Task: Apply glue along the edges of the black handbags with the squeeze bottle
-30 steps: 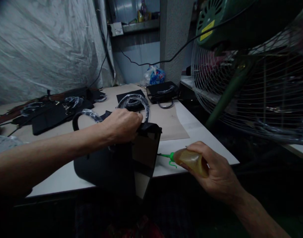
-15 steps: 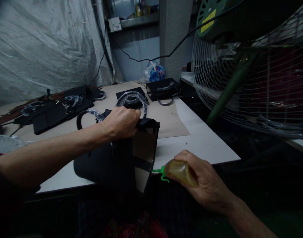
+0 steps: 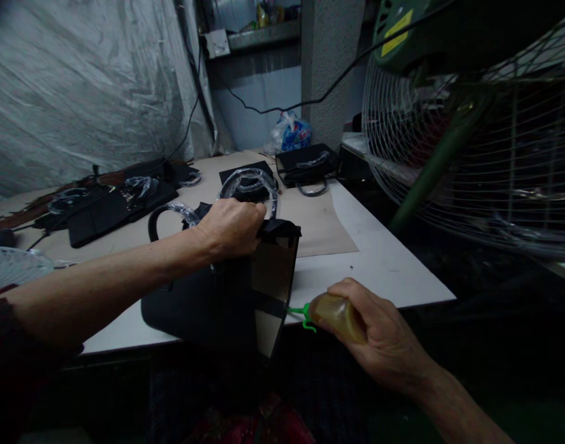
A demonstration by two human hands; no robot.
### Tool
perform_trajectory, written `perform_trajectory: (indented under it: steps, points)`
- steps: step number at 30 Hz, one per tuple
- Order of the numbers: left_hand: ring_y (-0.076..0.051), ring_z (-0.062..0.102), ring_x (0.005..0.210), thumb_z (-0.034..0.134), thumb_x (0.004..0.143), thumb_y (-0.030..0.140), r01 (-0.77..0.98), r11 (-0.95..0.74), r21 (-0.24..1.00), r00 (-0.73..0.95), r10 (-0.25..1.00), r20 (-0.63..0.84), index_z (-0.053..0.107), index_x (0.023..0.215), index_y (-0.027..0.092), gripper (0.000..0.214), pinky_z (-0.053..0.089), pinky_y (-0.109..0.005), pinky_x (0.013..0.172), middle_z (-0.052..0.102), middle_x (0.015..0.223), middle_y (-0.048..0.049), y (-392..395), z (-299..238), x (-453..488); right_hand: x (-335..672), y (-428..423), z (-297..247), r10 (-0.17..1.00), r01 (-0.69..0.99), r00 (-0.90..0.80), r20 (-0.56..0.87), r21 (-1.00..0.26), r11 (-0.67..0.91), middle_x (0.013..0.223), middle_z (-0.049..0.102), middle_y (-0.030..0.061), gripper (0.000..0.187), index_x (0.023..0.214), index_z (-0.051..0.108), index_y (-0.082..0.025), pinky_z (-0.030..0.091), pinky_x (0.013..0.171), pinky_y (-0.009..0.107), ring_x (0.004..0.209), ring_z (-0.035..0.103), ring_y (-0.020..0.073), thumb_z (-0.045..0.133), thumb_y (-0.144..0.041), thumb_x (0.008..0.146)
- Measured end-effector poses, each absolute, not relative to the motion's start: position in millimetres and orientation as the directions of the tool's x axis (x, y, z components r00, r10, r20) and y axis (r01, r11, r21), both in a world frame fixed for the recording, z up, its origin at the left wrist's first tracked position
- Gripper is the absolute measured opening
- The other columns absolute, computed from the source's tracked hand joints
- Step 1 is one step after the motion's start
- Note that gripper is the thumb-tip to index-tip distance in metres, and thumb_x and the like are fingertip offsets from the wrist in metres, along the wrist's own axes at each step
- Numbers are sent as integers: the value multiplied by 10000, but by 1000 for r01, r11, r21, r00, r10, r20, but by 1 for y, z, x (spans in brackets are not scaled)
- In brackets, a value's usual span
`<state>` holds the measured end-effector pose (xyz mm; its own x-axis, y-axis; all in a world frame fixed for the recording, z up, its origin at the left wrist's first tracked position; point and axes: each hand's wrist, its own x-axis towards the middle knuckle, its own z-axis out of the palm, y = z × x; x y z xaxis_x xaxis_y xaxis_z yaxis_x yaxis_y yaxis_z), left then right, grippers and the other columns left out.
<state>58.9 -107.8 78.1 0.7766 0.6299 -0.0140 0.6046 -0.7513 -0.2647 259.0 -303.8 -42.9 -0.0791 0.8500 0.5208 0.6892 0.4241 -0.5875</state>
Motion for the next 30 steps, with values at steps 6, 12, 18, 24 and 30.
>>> perform_trajectory:
  steps: [6,12,18,24,30]
  points:
    - [-397,737,1024,604,859,227,619,-746,-245,767,641,-13,717,1135,114,319,591,-461,843,760,977,-193,-109,77,58,259,-306,-49,877,731,91,471,-630,262,859,725,-2,343,1076,634,-282,566,532,277,625,693,189,675,-608,978]
    - [-386,750,1006,591,843,209,593,-766,-248,790,613,-2,704,1103,121,297,596,-438,815,762,959,-184,-109,75,58,259,-306,-53,893,713,173,414,-678,176,754,717,-9,395,1033,639,-267,541,451,283,542,679,199,669,-654,958]
    - [-395,759,968,604,834,209,583,-769,-263,800,599,22,698,1092,110,292,604,-448,785,765,931,-193,-107,74,57,258,-307,-50,861,725,-11,508,-590,356,941,729,29,274,1145,612,-288,590,578,271,706,721,199,635,-535,1027]
    - [-380,773,930,599,824,163,570,-771,-284,814,577,68,706,1057,112,261,605,-416,737,773,895,-180,-110,73,55,257,-308,-46,835,681,-111,539,-570,459,942,712,27,153,1172,608,-273,581,625,259,725,710,185,615,-339,1034]
    - [-371,781,912,610,827,150,568,-770,-292,820,558,124,711,1034,113,233,595,-395,712,778,878,-170,-112,70,54,258,-307,-51,857,706,-37,514,-593,387,975,722,18,209,1151,630,-268,585,651,263,744,713,187,693,-388,992]
